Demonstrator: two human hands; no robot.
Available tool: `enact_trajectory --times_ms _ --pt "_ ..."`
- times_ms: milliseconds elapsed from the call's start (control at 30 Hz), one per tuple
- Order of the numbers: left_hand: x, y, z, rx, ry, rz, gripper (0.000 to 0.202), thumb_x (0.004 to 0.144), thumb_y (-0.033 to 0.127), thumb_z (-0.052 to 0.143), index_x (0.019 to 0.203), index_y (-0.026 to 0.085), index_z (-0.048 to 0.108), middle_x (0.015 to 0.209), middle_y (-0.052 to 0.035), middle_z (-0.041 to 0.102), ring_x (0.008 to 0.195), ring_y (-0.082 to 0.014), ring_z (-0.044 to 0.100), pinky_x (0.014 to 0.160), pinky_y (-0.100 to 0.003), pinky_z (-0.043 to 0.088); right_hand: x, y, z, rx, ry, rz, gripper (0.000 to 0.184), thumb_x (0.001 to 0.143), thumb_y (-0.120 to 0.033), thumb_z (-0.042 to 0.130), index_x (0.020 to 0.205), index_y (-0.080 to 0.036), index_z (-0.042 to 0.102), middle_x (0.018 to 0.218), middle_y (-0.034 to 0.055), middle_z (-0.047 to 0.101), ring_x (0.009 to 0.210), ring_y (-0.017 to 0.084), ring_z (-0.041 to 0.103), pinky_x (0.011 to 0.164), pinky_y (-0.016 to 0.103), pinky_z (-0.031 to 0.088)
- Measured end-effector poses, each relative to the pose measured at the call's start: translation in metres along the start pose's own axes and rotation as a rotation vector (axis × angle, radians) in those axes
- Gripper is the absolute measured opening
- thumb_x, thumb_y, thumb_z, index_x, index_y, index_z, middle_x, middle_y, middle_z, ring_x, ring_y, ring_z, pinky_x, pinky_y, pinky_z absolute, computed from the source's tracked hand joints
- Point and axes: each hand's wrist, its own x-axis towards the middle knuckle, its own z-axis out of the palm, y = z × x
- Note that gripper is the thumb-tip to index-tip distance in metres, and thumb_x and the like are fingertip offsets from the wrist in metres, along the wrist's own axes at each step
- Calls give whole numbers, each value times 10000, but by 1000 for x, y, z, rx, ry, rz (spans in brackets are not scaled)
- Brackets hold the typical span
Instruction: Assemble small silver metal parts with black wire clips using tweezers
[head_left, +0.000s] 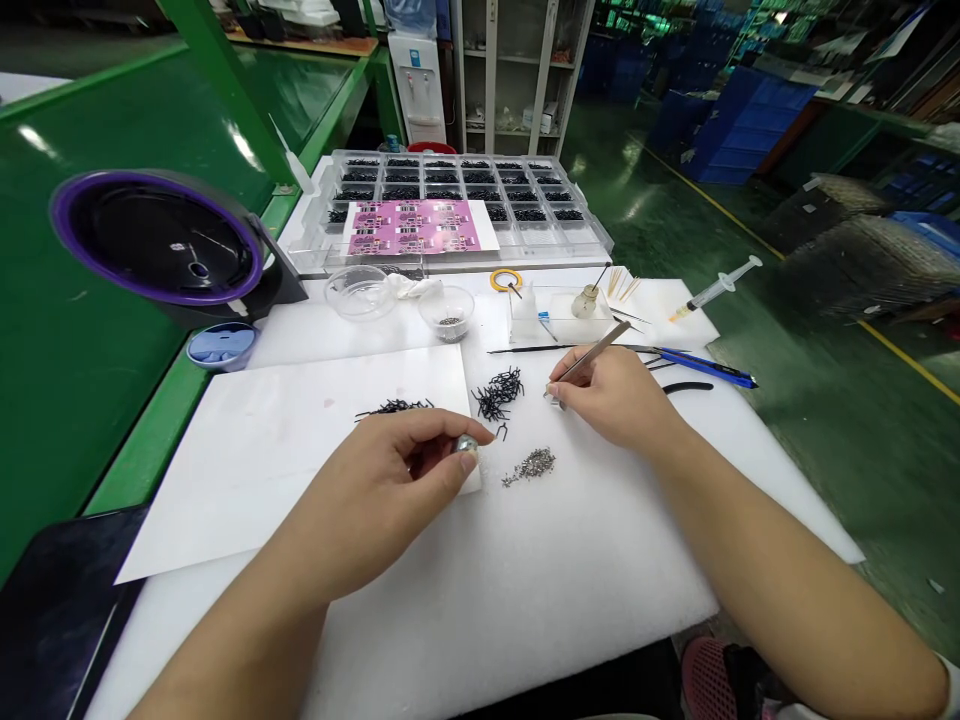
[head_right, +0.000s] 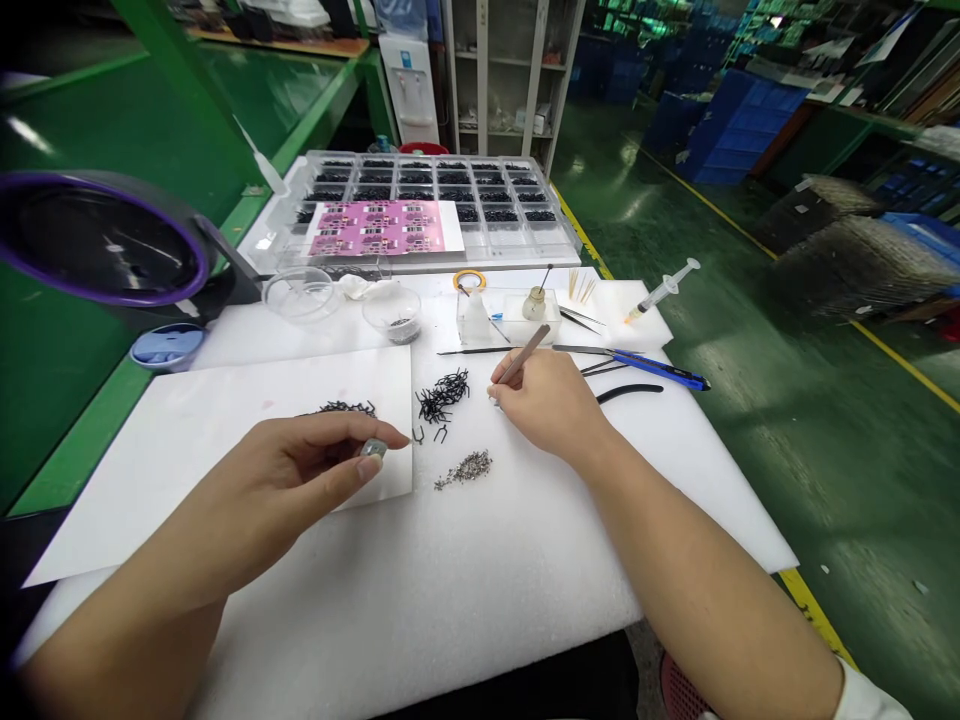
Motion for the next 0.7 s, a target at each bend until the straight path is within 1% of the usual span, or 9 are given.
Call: enact_trajectory --times_ms 67,167,233,300,433,567,700 --pt "0 1 2 28 -41 -6 304 905 421 541 1081 237 707 746 2 611 633 -134 508 567 -245 404 1 0 0 -6 1 2 43 770 -206 666 795 -211 701 742 -26 705 722 164 669 627 288 465" --pt "-1 4 10 102 -165 37 290 914 420 537 1097 271 706 698 28 598 622 -123 503 570 -233 401 1 0 -1 -11 0 0 48 764 -192 668 792 -215 700 744 -34 705 730 161 669 636 287 463" --pt "-2 5 17 143 -252 75 238 910 375 545 1068 306 710 684 50 607 606 -109 521 564 -222 396 1 0 -1 -8 -1 -5 48 763 -194 673 794 -218 702 744 -38 705 732 159 669 643 288 464" --pt "-3 6 22 165 -303 103 200 896 328 560 1025 330 712 709 72 637 616 -92 558 577 -210 402 1 0 -1 1 -2 -6 42 764 -198 677 793 -216 700 740 -37 706 727 159 670 644 288 465" --pt "-3 6 22 175 -299 111 198 890 315 567 1027 356 704 752 89 658 643 -81 582 601 -199 415 2 3 0 31 -5 -3 49 768 -200 679 810 -211 701 743 -35 709 720 156 675 645 283 478" --pt "-3 5 14 165 -271 81 208 908 351 548 1055 359 695 684 77 605 606 -91 536 561 -204 401 4 6 0 54 -8 0 56 765 -204 683 817 -212 702 752 -36 714 727 154 680 647 280 490" --pt "-3 4 12 144 -251 78 232 912 366 547 1094 347 690 686 63 586 611 -97 510 559 -203 399 4 6 0 51 -4 2 53 763 -201 681 808 -212 707 744 -34 714 723 158 682 650 286 488"
